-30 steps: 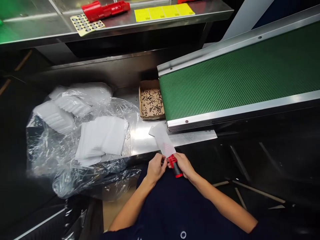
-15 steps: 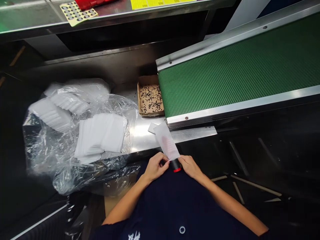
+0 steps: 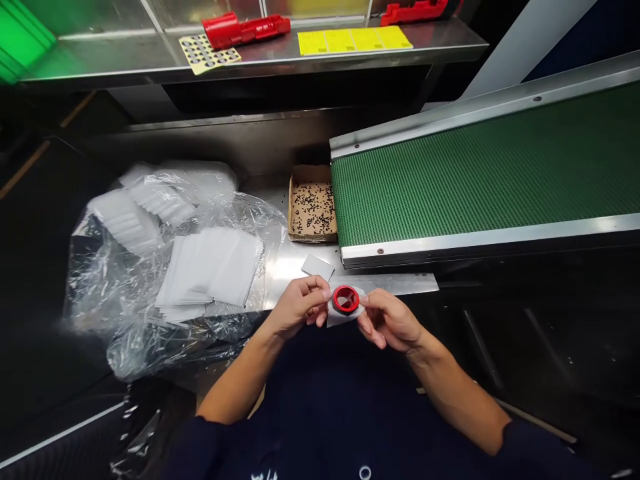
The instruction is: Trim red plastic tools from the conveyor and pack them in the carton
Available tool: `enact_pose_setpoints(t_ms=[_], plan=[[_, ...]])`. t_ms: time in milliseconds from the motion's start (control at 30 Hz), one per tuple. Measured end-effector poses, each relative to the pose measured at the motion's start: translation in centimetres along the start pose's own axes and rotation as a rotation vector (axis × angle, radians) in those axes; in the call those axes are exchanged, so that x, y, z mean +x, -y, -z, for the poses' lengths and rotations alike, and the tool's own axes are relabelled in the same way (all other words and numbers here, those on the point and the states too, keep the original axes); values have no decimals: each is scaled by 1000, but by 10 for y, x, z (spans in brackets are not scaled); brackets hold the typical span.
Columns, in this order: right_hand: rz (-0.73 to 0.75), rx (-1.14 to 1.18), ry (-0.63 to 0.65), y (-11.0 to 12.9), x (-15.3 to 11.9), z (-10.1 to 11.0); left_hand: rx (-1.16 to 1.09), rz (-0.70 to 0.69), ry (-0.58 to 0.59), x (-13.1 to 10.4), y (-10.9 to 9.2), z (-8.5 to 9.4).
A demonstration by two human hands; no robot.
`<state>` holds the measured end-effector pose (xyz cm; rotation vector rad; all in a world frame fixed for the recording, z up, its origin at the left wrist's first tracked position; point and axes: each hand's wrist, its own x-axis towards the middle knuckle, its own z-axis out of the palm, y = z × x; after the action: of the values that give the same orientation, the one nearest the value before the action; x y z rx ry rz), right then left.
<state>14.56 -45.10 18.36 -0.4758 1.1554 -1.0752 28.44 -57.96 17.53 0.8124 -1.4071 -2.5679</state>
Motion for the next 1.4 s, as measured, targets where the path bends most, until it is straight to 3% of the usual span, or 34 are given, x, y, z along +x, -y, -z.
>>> enact_pose_setpoints(t_ms=[200, 400, 500, 700, 867, 967, 1133, 1267, 1400], plan=[[-63, 172, 152, 20, 1, -17, -114, 35, -29, 3, -8, 2], [-49, 137, 106, 30, 2, -27, -103, 3, -62, 3, -9, 4], [-26, 5, 64, 29, 2, -27, -55, -37, -91, -1, -11, 7], [187, -695, -150, 27, -3, -21, 235, -190, -166, -27, -23, 5], [81, -623, 52, 32, -5, -25, 388, -309, -240, -51, -29, 2], [101, -688, 69, 29, 2, -32, 424, -322, -363, -61, -13, 6], [-132, -736, 266, 1, 26, -43, 120, -199, -495, -81, 50, 5], [-186, -942, 422, -24, 45, -47, 56, -265, -800, -104, 95, -15], [-204, -1103, 622, -39, 50, -54, 50, -322, -1062, -135, 118, -48]])
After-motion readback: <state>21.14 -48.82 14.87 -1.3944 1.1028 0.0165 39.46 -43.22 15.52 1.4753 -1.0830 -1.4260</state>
